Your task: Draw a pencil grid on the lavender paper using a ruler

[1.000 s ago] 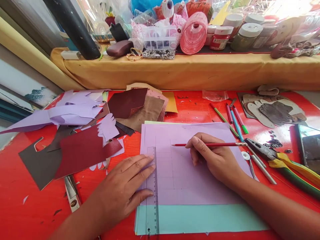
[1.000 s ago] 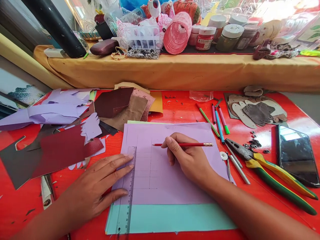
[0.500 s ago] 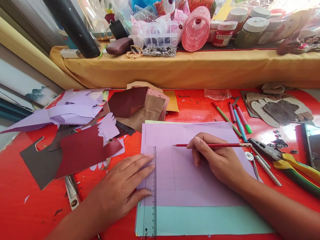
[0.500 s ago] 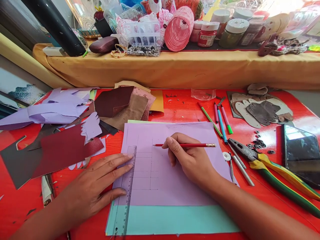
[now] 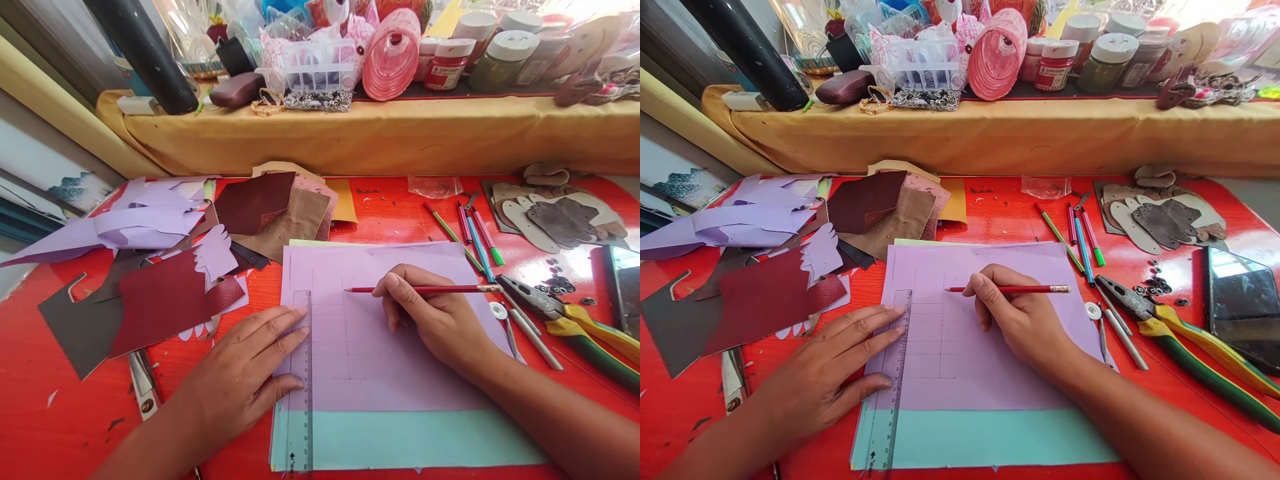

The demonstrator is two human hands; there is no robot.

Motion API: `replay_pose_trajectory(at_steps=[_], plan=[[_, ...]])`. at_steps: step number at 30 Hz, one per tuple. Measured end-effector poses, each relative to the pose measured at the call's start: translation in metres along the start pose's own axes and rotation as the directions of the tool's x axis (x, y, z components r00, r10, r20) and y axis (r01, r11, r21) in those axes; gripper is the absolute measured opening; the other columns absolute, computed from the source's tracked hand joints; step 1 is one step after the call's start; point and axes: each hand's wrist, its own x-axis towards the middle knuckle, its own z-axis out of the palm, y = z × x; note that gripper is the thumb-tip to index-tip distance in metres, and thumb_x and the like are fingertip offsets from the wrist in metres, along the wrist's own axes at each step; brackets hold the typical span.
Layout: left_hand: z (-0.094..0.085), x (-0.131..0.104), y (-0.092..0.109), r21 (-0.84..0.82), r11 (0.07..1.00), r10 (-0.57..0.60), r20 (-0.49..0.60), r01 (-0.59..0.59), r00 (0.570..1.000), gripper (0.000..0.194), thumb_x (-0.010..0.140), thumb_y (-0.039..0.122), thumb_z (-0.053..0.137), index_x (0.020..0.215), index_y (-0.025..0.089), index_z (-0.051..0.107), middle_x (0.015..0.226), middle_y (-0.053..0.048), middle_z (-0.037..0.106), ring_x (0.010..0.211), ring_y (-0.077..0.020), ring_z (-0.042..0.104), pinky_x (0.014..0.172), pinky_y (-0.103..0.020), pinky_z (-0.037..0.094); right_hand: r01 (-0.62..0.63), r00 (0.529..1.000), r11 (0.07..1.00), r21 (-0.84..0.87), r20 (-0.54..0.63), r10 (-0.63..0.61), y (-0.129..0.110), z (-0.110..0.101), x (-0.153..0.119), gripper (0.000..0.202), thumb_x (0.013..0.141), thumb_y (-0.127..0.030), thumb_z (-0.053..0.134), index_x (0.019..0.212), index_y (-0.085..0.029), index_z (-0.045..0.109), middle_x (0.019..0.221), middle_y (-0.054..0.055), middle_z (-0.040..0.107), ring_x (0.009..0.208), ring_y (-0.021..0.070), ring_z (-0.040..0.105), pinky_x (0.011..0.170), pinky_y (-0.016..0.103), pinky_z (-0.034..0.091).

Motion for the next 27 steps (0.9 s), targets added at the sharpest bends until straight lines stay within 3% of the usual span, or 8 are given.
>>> replay_pose_trajectory(at_steps=[27], plan=[[0.0032,-0.0024,-0.002,-0.01,1.0,-0.018,0.015,0.019,1.0,0.045,0.117,0.047,0.052,0.153,0.024,0.065,0.159,-0.01,0.066,0.145,-0.0288,0.062,0.119,-0.044,0.055,0.01,1.0,0.999,-0.034,-0.01,-0.01,-0.0019,0.0003,-0.0002,0.054,0.108,-0.07,0.06,0.084,-0.023,0.074,0.059,0.0,0.066,0.056,0.0188,0.057,0.061,0.033,0.047]])
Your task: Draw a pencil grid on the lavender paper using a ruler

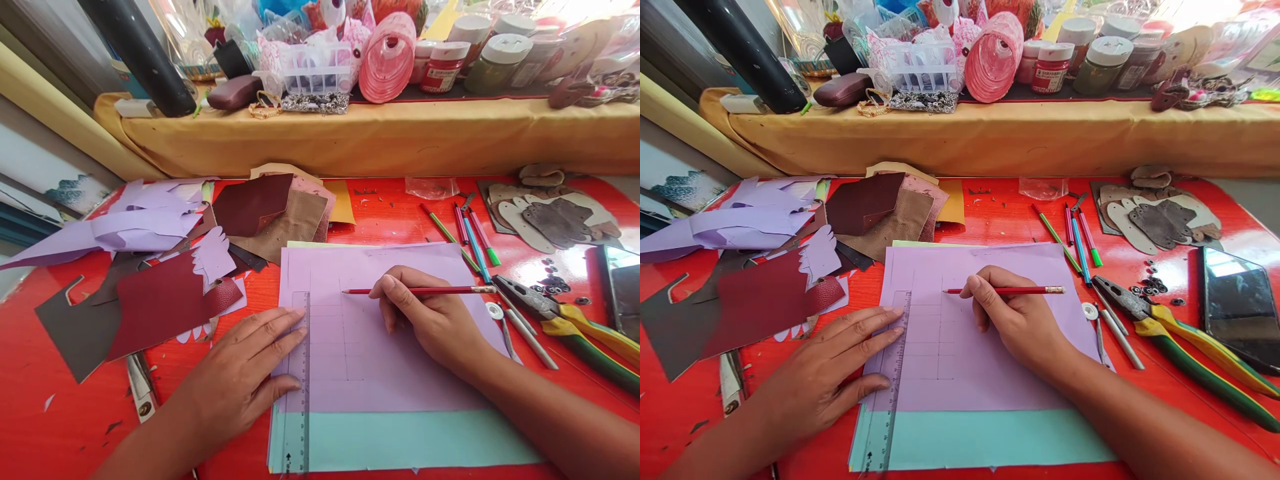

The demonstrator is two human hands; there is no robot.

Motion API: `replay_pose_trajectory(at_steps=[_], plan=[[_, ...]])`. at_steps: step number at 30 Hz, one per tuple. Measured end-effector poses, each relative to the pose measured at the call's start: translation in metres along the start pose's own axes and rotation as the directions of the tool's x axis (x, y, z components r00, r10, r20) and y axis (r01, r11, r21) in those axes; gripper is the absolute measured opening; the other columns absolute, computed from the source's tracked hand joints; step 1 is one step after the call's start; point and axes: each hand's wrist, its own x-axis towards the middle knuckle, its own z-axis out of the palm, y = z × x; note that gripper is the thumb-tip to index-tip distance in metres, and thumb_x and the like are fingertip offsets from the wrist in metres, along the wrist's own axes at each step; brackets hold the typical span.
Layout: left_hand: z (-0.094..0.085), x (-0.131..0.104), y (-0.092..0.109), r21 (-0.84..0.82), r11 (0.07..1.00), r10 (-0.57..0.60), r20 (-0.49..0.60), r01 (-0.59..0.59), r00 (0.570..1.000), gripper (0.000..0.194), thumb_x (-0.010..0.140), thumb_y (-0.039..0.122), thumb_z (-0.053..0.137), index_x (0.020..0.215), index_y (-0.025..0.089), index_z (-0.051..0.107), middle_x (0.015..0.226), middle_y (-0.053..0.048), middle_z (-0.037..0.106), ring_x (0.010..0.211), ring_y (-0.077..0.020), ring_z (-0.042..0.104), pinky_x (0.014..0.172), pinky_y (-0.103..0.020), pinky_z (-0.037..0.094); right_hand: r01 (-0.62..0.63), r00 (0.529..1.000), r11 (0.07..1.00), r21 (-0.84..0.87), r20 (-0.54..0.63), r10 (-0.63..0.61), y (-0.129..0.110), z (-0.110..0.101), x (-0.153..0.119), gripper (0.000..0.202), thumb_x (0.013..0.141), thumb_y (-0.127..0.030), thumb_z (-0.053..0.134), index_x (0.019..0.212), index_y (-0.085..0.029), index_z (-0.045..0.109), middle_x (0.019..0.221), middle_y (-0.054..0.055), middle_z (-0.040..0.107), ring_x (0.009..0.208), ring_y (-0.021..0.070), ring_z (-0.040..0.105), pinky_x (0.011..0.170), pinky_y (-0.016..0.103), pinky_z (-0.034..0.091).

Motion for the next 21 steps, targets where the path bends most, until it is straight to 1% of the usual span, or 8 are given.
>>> replay_pose_trajectory(at_steps=[9,16,21], plan=[[0.0002,-0.0006,-0.0006,-0.012,1.0,-0.006,0.007,0.006,1.0,0.045,0.117,0.048,0.052,0.154,0.025,0.065,0.16,-0.009,0.064,0.146,-0.0288,0.062,0.121,-0.045,0.054,0.018,1.0,1.0,0.018,0.003,-0.018,0.0005,0.0006,0.0006,0.052,0.109,-0.067,0.059,0.085,-0.023,0.074,0.059,0.0,0.065,0.056,0.0182,0.057,0.061,0.033,0.046],[-0.003,0.0021,0.0002,0.014,1.0,0.011,0.001,-0.011,1.0,0.045,0.117,0.05,0.05,0.151,0.023,0.065,0.159,-0.008,0.066,0.144,-0.0269,0.063,0.12,-0.043,0.054,0.029,0.999,0.999,0.022,0.015,-0.029,0.0022,0.0003,-0.0001,0.049,0.111,-0.062,0.059,0.086,-0.022,0.073,0.06,-0.001,0.064,0.057,0.0175,0.056,0.062,0.033,0.045],[-0.003,0.0021,-0.0004,0.023,1.0,0.014,-0.001,-0.014,1.0,0.045,0.118,0.049,0.049,0.151,0.024,0.065,0.159,-0.008,0.066,0.144,-0.0268,0.063,0.119,-0.043,0.054,0.023,0.999,0.999,0.038,0.023,-0.024,0.0018,-0.0002,-0.0002,0.048,0.112,-0.061,0.059,0.087,-0.022,0.073,0.061,-0.001,0.064,0.057,0.017,0.056,0.06,0.032,0.044]])
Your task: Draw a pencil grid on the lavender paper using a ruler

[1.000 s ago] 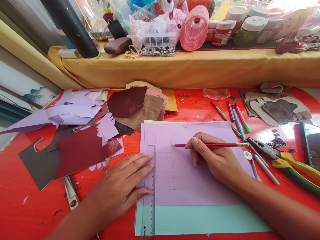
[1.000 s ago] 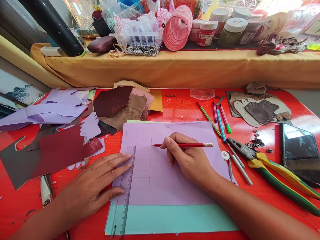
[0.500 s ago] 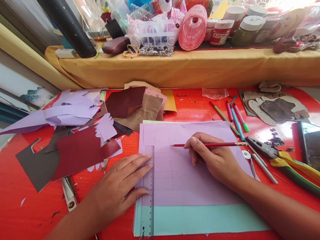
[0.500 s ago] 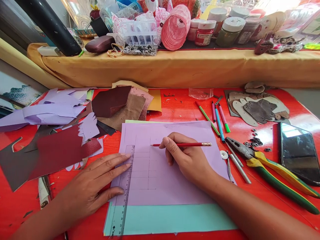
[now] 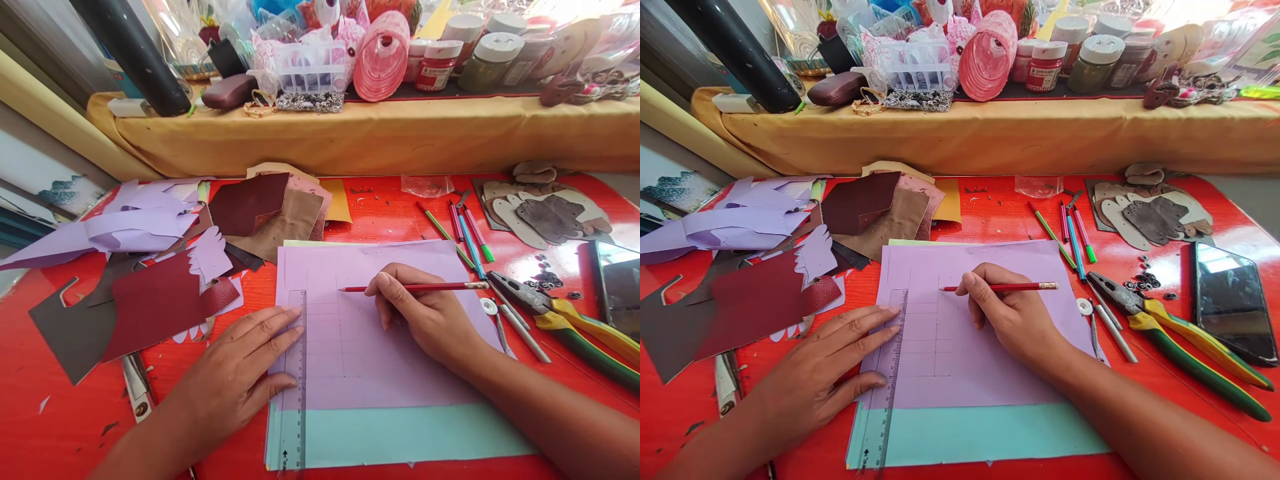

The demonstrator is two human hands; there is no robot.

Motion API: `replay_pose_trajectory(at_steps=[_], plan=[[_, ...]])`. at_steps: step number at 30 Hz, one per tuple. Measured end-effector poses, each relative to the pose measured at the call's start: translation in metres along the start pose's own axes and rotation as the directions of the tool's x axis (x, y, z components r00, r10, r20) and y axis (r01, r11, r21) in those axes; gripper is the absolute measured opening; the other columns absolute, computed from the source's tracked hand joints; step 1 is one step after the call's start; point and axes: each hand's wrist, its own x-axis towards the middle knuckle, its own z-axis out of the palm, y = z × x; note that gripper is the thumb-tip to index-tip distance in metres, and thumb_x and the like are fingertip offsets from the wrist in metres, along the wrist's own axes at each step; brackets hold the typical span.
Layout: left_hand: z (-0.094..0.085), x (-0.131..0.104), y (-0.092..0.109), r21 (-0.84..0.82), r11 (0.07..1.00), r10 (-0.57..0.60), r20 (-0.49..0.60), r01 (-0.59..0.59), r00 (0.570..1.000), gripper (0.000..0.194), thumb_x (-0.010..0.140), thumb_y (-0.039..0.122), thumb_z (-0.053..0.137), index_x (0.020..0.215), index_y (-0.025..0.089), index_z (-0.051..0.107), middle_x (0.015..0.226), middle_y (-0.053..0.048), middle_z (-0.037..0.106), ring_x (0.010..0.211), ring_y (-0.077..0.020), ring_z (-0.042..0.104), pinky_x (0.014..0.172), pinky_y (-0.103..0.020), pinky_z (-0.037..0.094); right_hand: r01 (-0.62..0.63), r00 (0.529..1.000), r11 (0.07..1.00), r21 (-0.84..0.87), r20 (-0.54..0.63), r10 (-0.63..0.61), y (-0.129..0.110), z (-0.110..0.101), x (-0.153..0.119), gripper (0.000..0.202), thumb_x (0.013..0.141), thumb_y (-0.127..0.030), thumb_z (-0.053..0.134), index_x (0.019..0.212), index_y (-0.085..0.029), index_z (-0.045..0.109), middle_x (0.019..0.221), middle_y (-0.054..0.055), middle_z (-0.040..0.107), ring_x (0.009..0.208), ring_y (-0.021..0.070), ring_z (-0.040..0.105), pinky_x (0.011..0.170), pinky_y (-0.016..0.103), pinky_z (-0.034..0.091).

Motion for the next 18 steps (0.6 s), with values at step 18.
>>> replay_pose_trajectory(at_steps=[18], plan=[[-0.0002,0.001,0.0001,0.015,1.0,0.015,-0.006,-0.015,1.0,0.046,0.119,0.051,0.047,0.151,0.024,0.063,0.159,-0.005,0.065,0.145,-0.0237,0.061,0.119,-0.04,0.053,0.0,1.0,0.999,0.04,-0.001,0.0,-0.0002,0.002,-0.0005,0.044,0.113,-0.054,0.059,0.088,-0.021,0.073,0.062,-0.002,0.064,0.057,0.0152,0.057,0.059,0.03,0.043]])
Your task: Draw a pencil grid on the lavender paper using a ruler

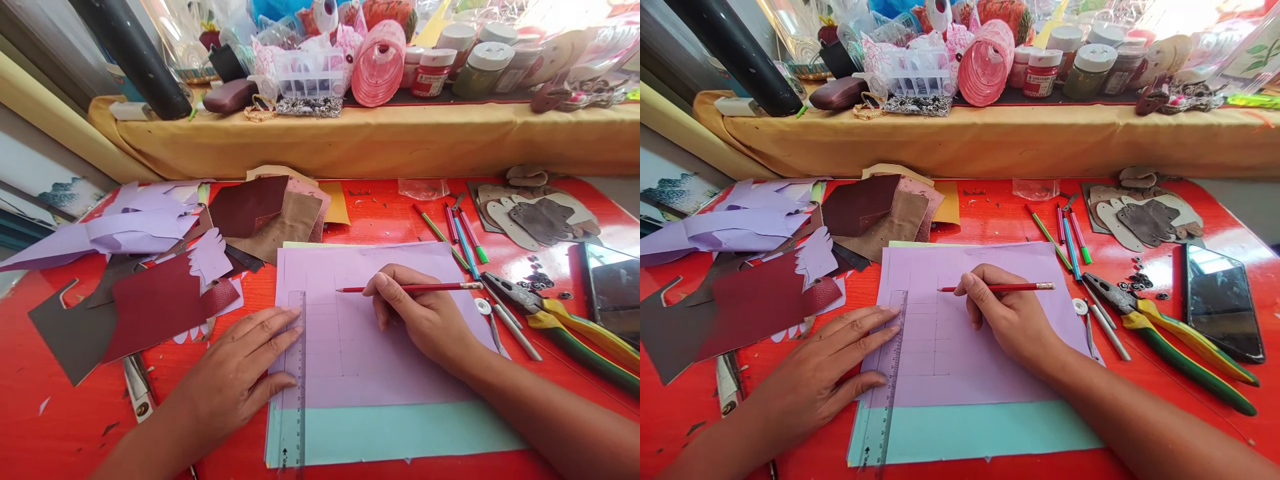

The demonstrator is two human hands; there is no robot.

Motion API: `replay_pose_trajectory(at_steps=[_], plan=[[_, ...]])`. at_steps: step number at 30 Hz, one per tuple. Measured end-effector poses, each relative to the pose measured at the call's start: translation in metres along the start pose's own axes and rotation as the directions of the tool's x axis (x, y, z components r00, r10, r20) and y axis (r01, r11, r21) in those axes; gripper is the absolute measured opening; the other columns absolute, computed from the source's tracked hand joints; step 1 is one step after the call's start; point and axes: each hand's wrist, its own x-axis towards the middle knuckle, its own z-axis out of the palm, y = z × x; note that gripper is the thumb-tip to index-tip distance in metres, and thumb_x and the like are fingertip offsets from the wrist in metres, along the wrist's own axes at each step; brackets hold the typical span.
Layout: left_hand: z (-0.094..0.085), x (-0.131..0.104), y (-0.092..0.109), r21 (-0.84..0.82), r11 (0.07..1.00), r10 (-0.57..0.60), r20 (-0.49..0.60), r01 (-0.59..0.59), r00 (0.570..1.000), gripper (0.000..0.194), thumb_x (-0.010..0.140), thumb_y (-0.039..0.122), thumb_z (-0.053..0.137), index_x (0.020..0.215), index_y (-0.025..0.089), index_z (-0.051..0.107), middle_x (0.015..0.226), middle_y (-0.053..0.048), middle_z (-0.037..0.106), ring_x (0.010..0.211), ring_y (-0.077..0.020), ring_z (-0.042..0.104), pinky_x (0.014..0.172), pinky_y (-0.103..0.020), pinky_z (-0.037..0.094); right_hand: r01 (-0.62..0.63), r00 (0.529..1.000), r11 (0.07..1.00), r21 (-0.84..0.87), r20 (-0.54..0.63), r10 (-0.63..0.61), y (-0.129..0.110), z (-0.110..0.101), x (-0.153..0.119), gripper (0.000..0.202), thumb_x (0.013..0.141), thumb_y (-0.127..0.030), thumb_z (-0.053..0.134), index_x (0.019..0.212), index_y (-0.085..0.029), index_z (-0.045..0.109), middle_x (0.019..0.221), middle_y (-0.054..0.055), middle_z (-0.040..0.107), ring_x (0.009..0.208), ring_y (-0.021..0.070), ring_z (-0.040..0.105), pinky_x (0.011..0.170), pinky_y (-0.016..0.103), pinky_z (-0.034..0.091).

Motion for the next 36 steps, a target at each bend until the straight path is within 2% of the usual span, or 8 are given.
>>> replay_pose_trajectory(at_steps=[7,13,17,23,27,30,36], plan=[[0.0,0.002,0.0,0.007,1.0,0.008,-0.023,-0.008,1.0,0.046,0.119,0.051,0.044,0.15,0.023,0.063,0.158,-0.005,0.066,0.143,-0.0231,0.063,0.115,-0.039,0.056,0.006,0.996,0.993,0.12,0.089,-0.017,-0.011,0.014,-0.003,0.037,0.113,-0.049,0.06,0.095,-0.019,0.074,0.068,-0.002,0.065,0.059,0.0139,0.061,0.058,0.027,0.047],[0.002,0.001,0.0,-0.016,1.0,0.002,-0.033,-0.003,0.999,0.046,0.119,0.05,0.044,0.151,0.023,0.063,0.157,-0.006,0.067,0.141,-0.0241,0.064,0.115,-0.04,0.057,0.026,0.972,0.998,0.057,0.231,-0.039,-0.009,0.022,-0.003,0.036,0.114,-0.045,0.058,0.1,-0.018,0.076,0.085,0.004,0.073,0.068,0.0146,0.069,0.065,0.027,0.054],[0.003,0.001,0.001,-0.031,1.0,-0.006,-0.027,0.005,1.0,0.046,0.119,0.051,0.045,0.151,0.023,0.063,0.158,-0.006,0.066,0.142,-0.0247,0.063,0.115,-0.041,0.057,0.009,0.974,1.0,0.017,0.224,-0.012,-0.003,0.025,-0.005,0.036,0.116,-0.041,0.054,0.102,-0.017,0.077,0.082,0.003,0.073,0.065,0.0143,0.067,0.063,0.027,0.054],[0.003,0.0,0.0,-0.044,0.999,-0.007,-0.024,0.006,1.0,0.047,0.119,0.051,0.045,0.151,0.022,0.063,0.159,-0.007,0.066,0.143,-0.0248,0.062,0.117,-0.04,0.056,-0.034,0.98,0.999,0.019,0.196,0.03,-0.004,0.028,-0.005,0.025,0.113,-0.034,0.057,0.109,-0.019,0.075,0.08,0.002,0.072,0.065,0.0142,0.068,0.061,0.025,0.055],[0.003,0.0,0.0,-0.051,0.999,-0.005,-0.034,0.003,0.999,0.047,0.119,0.05,0.046,0.151,0.021,0.063,0.159,-0.007,0.066,0.143,-0.0245,0.062,0.119,-0.04,0.054,-0.059,0.978,0.998,-0.004,0.198,0.059,-0.007,0.027,-0.005,0.02,0.11,-0.032,0.06,0.101,-0.02,0.073,0.079,0.001,0.071,0.065,0.0136,0.068,0.062,0.025,0.055],[0.003,0.0,0.001,-0.061,0.998,-0.011,-0.031,0.01,0.999,0.047,0.118,0.05,0.046,0.152,0.021,0.063,0.159,-0.007,0.065,0.144,-0.0248,0.061,0.119,-0.041,0.054,-0.055,0.978,0.998,-0.012,0.201,0.056,-0.008,0.027,-0.005,0.021,0.11,-0.033,0.061,0.098,-0.02,0.072,0.08,0.001,0.072,0.065,0.0136,0.068,0.062,0.025,0.055],[0.006,-0.004,0.001,-0.089,0.995,-0.044,-0.004,0.044,0.999,0.048,0.118,0.051,0.047,0.153,0.022,0.063,0.161,-0.009,0.064,0.145,-0.0274,0.061,0.119,-0.044,0.055,-0.027,0.977,1.0,-0.012,0.209,0.029,-0.005,0.026,-0.004,0.028,0.113,-0.042,0.059,0.107,-0.019,0.075,0.085,0.003,0.075,0.065,0.0148,0.069,0.062,0.026,0.055]])
